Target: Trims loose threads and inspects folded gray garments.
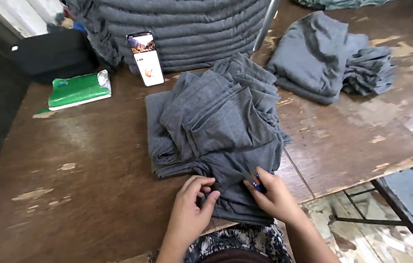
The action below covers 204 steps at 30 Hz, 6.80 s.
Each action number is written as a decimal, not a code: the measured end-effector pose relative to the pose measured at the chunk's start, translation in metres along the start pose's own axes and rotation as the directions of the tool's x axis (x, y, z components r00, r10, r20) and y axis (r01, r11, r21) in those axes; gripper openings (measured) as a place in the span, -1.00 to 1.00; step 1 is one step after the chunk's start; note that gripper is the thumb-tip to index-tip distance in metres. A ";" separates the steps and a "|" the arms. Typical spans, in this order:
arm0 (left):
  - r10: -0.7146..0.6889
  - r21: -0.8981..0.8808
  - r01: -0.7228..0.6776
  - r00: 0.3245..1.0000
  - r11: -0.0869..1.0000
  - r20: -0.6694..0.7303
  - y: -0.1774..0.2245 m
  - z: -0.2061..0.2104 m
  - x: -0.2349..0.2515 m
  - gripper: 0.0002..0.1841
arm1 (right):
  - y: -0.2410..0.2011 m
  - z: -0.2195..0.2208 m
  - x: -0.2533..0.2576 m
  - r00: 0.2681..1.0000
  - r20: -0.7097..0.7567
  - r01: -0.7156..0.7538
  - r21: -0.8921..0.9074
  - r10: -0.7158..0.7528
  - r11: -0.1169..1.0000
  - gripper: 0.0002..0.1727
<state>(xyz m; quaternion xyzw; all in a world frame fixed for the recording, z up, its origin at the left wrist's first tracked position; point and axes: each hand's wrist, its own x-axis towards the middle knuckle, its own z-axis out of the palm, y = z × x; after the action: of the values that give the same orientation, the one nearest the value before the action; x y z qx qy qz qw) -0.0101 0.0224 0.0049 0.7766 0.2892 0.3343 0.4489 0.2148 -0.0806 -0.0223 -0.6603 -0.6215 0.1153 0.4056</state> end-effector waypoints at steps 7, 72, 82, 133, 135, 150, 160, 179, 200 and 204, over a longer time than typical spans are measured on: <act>0.100 0.496 -0.029 0.988 0.868 -0.117 0.004 0.044 0.006 -0.24 | -0.020 0.004 -0.004 0.996 -0.081 0.045 0.105 -0.037 0.993 -0.81; -0.087 -0.713 0.027 0.995 0.701 -0.047 -0.003 0.031 -0.015 -0.60 | -0.045 0.033 0.011 0.904 -0.247 0.387 0.127 -0.349 0.913 -0.70; 0.113 -0.339 -0.150 0.986 0.929 -0.124 0.000 0.040 -0.017 -0.56 | -0.046 0.034 0.006 0.906 -0.305 0.342 0.117 -0.294 0.933 -0.81; -0.095 -0.512 -0.042 0.966 0.858 -0.239 0.004 0.034 -0.010 -0.66 | -0.061 0.027 0.026 0.952 -0.212 0.257 0.169 -0.219 0.952 -0.90; -0.083 -0.506 -0.057 0.965 0.861 -0.250 0.002 0.035 -0.010 -0.77 | -0.072 0.023 0.020 0.947 -0.149 0.310 0.203 -0.284 0.929 -0.90; -0.038 -0.730 -0.076 0.990 0.679 -0.139 -0.002 0.027 -0.015 -0.85 | -0.042 0.021 0.008 0.986 0.060 0.160 -0.113 -0.154 0.981 -0.51; -0.002 -0.348 -0.105 0.956 0.932 -0.292 -0.003 0.033 -0.014 -0.91 | -0.040 0.021 0.015 0.987 -0.131 0.082 -0.059 -0.089 0.995 -0.61; -0.139 0.021 0.138 0.989 0.990 0.041 -0.006 -0.008 -0.016 -0.94 | -0.025 -0.012 -0.005 0.948 0.314 0.089 -0.129 -0.044 0.988 -0.41; -0.058 -0.267 0.066 0.998 0.961 0.038 -0.012 -0.004 -0.021 -0.93 | -0.027 0.009 -0.008 0.961 0.261 0.187 -0.358 -0.095 0.915 -0.41; -0.073 -0.276 0.076 0.997 0.958 0.022 -0.011 -0.004 -0.020 -0.92 | -0.024 0.005 -0.007 0.952 0.284 0.202 -0.306 -0.113 0.930 -0.39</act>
<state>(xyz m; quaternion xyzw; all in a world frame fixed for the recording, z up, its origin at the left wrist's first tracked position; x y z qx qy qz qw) -0.0270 0.0140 -0.0089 0.6967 0.2661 0.3498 0.5669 0.1927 -0.0874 -0.0114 -0.6453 -0.7315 0.0620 0.2110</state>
